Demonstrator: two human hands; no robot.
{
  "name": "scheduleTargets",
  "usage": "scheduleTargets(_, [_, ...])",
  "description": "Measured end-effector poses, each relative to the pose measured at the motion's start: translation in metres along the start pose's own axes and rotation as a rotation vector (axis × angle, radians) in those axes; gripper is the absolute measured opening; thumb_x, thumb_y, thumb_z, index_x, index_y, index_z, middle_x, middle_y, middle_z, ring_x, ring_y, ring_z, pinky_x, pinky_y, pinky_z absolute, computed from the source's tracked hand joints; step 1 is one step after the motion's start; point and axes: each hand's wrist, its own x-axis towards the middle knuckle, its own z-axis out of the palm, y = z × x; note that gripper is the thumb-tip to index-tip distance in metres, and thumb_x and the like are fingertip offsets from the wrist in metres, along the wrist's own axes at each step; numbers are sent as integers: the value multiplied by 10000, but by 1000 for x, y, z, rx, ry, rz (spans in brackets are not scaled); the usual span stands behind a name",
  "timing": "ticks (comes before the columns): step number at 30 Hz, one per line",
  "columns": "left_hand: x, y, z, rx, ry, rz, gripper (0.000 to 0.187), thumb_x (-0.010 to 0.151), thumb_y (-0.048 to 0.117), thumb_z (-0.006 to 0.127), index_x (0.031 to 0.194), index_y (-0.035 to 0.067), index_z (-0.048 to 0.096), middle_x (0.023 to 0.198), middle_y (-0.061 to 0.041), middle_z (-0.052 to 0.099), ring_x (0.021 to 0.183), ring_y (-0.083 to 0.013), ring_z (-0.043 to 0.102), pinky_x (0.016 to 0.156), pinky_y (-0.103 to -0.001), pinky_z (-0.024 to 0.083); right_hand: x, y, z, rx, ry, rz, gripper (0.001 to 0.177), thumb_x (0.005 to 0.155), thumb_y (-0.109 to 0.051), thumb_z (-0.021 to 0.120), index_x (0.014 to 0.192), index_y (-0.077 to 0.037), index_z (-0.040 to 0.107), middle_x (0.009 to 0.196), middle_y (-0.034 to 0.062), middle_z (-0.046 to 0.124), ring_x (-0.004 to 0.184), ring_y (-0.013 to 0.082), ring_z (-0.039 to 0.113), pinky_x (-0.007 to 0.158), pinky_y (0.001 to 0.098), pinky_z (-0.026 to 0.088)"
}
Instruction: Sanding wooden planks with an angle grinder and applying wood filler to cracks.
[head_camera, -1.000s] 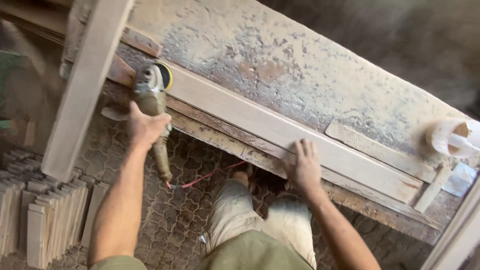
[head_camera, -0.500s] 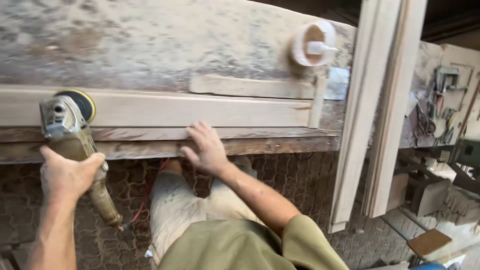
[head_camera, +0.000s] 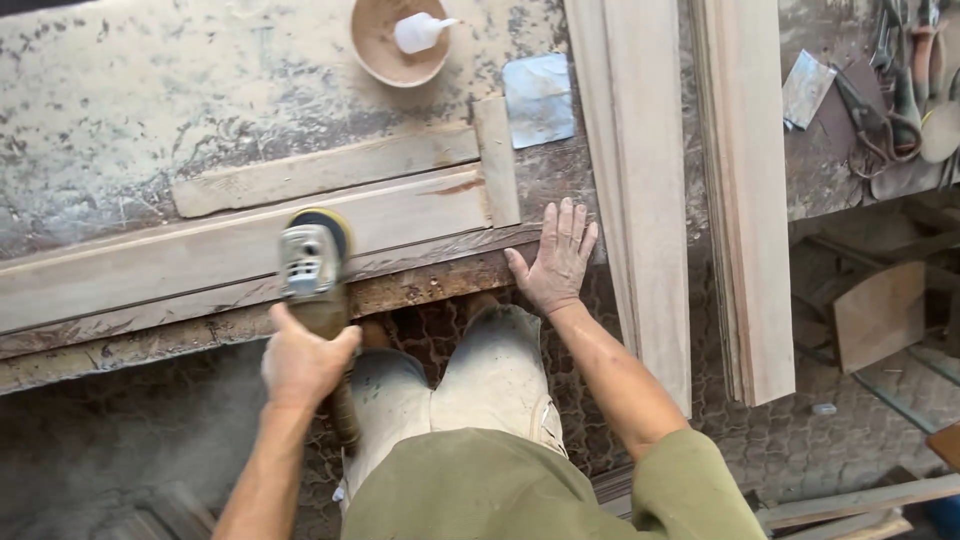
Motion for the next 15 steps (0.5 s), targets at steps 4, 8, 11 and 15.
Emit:
scheduleTargets(4, [-16, 77, 26, 62, -85, 148, 910, 703, 423, 777, 1381, -22, 365, 1021, -383, 697, 1025, -559, 696, 909, -647, 536, 0, 10, 2, -19, -56, -36, 960, 926, -673, 564, 1569, 1, 332, 1604, 312, 304, 1491, 525, 239, 1165, 724, 136])
scheduleTargets(8, [-20, 125, 46, 112, -119, 217, 807, 725, 456, 738, 1305, 15, 393, 1011, -322, 715, 1014, -517, 714, 904, -602, 554, 1, 12, 4, -22, -46, -36, 988, 886, -671, 608, 1567, -10, 332, 1598, 310, 314, 1495, 531, 232, 1162, 729, 150])
scheduleTargets(11, [-25, 131, 51, 140, -145, 253, 781, 737, 480, 715, 1290, 27, 399, 1013, -312, 717, 1007, -510, 718, 918, -582, 560, -1, 12, 7, -18, -53, -26, 984, 901, -697, 561, 1582, -33, 312, 1613, 294, 296, 1507, 520, 213, 1165, 733, 133])
scheduleTargets(15, [-24, 132, 53, 141, -125, 219, 792, 726, 468, 726, 1299, 37, 390, 1003, -313, 711, 1012, -522, 710, 903, -605, 551, 1, 15, 10, -43, -25, -10, 972, 913, -733, 509, 1562, -27, 353, 1601, 296, 319, 1498, 527, 235, 1156, 742, 155])
